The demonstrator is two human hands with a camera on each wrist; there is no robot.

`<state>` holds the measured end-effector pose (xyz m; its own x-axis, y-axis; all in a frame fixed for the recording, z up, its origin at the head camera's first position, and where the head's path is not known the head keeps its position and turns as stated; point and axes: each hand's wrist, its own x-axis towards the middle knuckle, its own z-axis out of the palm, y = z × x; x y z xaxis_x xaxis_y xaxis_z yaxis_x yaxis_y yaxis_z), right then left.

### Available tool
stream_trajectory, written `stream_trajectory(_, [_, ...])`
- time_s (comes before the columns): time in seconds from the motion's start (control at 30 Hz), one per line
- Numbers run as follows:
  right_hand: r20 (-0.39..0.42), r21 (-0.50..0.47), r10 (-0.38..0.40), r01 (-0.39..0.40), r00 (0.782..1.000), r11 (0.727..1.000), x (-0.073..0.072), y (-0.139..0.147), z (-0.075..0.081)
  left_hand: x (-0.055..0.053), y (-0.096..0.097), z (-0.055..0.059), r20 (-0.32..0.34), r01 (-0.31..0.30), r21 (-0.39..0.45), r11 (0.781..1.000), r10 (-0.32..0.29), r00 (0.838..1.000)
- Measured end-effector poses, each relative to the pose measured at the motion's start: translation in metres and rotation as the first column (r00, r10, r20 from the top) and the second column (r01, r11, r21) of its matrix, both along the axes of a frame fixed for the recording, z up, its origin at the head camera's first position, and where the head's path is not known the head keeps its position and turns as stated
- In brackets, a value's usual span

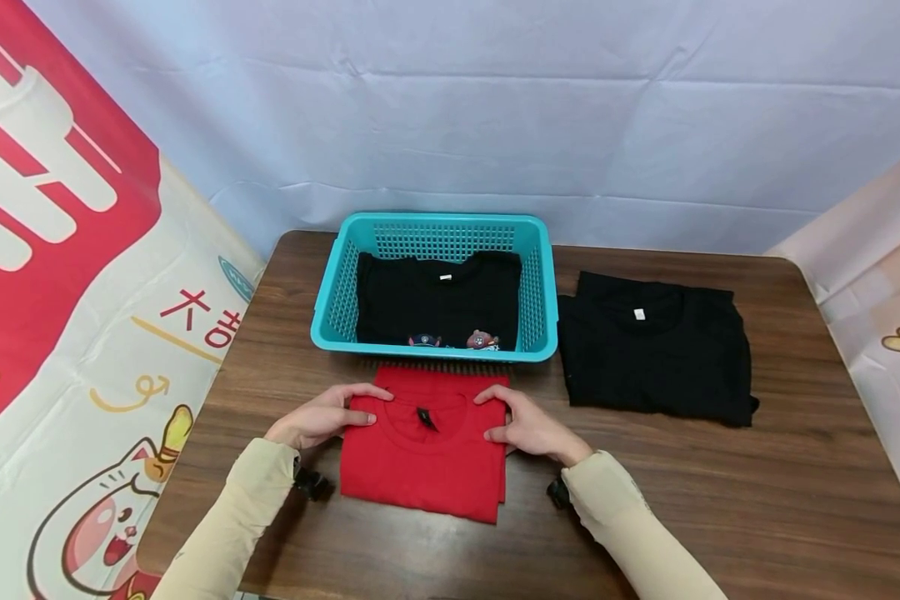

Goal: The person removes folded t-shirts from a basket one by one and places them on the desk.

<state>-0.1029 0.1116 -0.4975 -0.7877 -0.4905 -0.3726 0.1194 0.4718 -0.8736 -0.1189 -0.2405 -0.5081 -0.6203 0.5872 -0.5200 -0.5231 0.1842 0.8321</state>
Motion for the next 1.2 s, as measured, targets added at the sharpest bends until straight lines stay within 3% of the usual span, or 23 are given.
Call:
stream_trajectory(0.33, [-0.052, 0.099, -0.042, 0.047, 0.998, 0.994, 0.0002, -0.0055, -0.0013, -0.002, 0.0012, 0.0018, -0.063, 0.027, -0.119, 0.993, -0.035, 0.997])
stream_trajectory(0.63, [-0.122, 0.187, -0.018, 0.04, 0.992, 0.982, 0.0015, -0.0092, 0.0028, -0.0025, 0.0022, 0.0057, -0.127, 0.061, -0.197, 0.979, -0.088, 0.988])
stream_trajectory(0.83, [-0.121, 0.213, -0.013, 0.039, 0.993, 0.976, 0.0011, -0.0093, 0.0025, -0.0031, 0.0018, 0.0052, -0.164, 0.085, -0.238, 0.967, -0.127, 0.978])
stream_trajectory(1.2, [-0.117, 0.224, -0.001, 0.028, 0.993, 0.974, 0.0013, -0.0078, 0.004, -0.0012, 0.0063, 0.0088, -0.171, 0.069, -0.276, 0.959, -0.12, 0.978])
